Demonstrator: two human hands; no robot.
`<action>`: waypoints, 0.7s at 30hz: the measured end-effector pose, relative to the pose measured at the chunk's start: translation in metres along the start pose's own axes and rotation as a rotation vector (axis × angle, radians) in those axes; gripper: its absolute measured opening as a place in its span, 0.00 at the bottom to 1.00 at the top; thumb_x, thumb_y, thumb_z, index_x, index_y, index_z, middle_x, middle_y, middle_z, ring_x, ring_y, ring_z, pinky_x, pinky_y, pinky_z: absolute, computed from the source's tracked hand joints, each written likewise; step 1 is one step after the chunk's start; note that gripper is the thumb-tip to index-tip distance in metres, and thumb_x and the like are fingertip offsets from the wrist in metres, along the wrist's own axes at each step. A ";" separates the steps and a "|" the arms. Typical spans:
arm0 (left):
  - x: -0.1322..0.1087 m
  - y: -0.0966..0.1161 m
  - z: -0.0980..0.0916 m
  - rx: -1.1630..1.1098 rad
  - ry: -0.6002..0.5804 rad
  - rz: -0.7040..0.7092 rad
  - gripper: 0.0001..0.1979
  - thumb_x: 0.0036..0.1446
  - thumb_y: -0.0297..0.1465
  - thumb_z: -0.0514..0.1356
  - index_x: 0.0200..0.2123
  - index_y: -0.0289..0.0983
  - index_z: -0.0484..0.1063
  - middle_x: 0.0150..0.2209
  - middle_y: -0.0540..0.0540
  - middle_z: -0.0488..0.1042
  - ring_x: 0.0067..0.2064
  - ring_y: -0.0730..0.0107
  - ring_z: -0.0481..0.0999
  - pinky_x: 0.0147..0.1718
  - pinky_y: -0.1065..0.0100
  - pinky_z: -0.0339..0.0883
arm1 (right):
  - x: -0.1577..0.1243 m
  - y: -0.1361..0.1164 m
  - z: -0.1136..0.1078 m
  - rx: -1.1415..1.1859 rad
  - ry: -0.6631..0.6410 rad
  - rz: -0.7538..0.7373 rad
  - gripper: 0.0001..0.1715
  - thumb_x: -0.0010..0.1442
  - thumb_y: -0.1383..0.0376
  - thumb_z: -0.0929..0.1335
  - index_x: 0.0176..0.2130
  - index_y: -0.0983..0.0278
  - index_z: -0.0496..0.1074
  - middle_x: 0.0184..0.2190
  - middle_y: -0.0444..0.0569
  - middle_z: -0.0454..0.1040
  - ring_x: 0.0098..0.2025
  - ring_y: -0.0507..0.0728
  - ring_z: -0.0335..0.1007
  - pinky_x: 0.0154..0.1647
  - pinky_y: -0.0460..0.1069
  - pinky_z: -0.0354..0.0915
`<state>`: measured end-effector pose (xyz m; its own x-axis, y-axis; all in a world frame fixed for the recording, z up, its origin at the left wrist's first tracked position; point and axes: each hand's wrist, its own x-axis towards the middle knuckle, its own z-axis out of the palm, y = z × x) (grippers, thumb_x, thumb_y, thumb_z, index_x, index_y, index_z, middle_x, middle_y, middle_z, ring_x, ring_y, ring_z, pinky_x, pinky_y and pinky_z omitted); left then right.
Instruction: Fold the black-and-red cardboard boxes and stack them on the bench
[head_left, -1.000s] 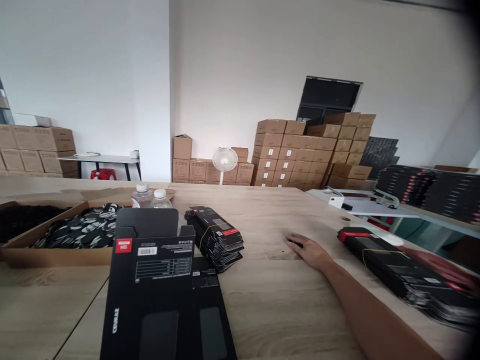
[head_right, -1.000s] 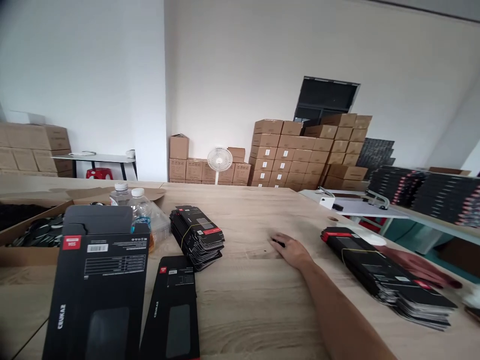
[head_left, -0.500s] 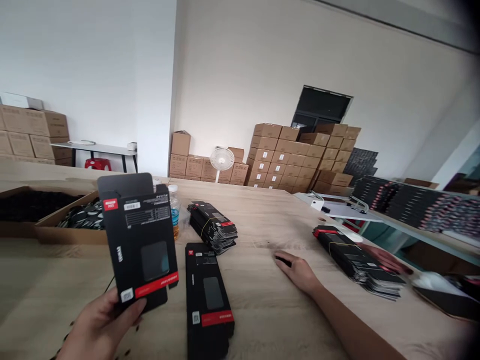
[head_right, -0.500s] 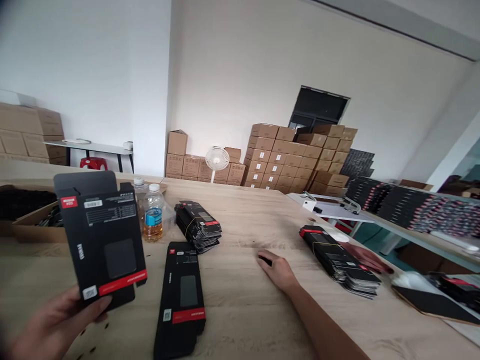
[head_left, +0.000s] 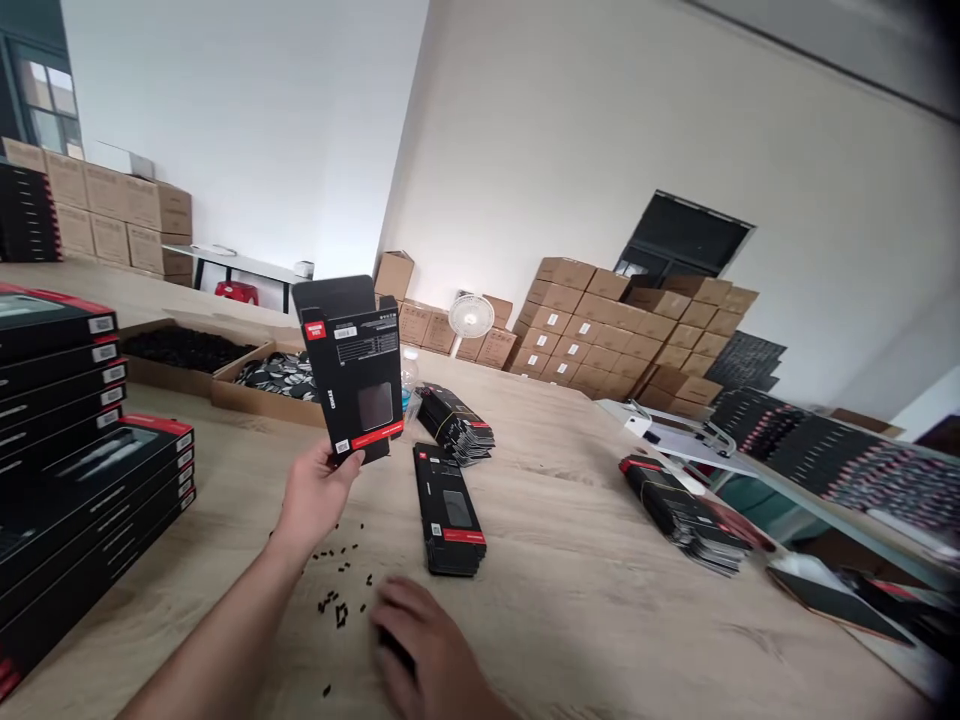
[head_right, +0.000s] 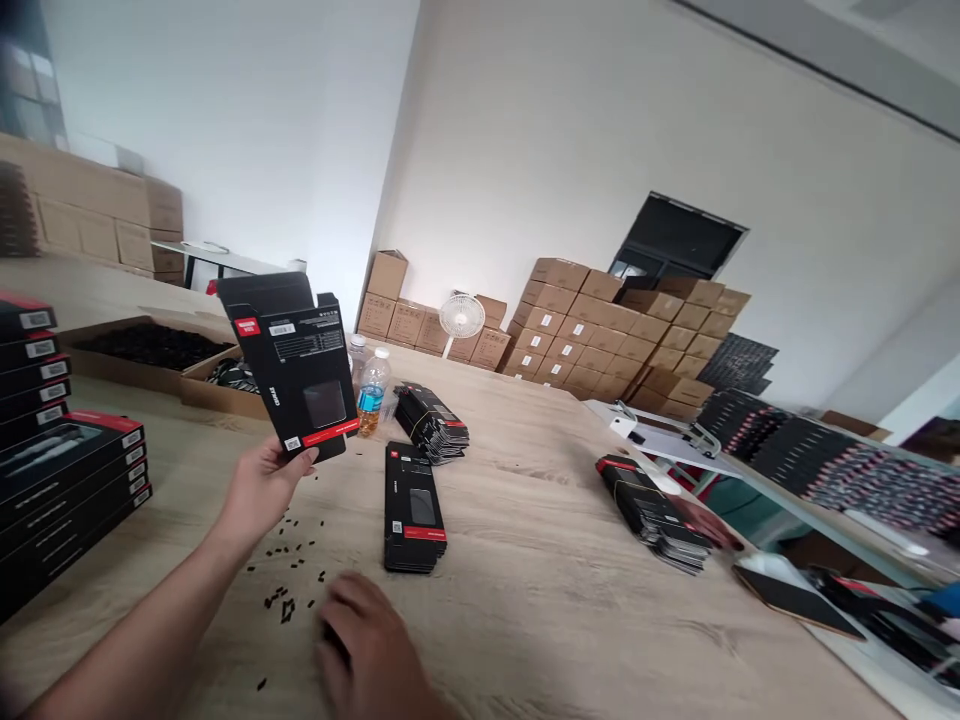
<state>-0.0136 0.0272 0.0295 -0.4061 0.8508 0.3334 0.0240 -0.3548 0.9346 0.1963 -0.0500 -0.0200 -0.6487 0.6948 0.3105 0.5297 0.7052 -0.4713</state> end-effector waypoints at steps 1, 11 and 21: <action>0.000 -0.001 0.000 0.000 -0.004 0.008 0.14 0.49 0.38 0.63 0.37 0.34 0.77 0.30 0.47 0.79 0.31 0.66 0.74 0.34 0.66 0.70 | 0.019 -0.009 0.012 0.018 0.034 0.033 0.23 0.55 0.71 0.67 0.50 0.58 0.74 0.54 0.53 0.74 0.58 0.62 0.67 0.61 0.57 0.64; 0.011 -0.015 -0.010 0.099 -0.042 0.016 0.10 0.50 0.34 0.61 0.33 0.34 0.77 0.26 0.49 0.77 0.28 0.68 0.72 0.29 0.69 0.67 | 0.094 0.010 0.004 0.200 0.280 0.124 0.15 0.65 0.66 0.61 0.46 0.61 0.74 0.49 0.52 0.75 0.53 0.58 0.70 0.57 0.54 0.64; 0.003 -0.025 0.000 0.100 -0.203 -0.084 0.09 0.47 0.29 0.61 0.33 0.35 0.77 0.25 0.50 0.77 0.26 0.69 0.73 0.26 0.71 0.67 | 0.075 0.024 -0.021 0.048 -0.096 0.089 0.15 0.49 0.76 0.68 0.36 0.61 0.75 0.36 0.46 0.74 0.39 0.55 0.71 0.41 0.48 0.66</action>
<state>-0.0154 0.0384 0.0072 -0.2187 0.9398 0.2625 0.0923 -0.2479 0.9644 0.1721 0.0220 0.0086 -0.6510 0.7360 0.1859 0.5626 0.6322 -0.5328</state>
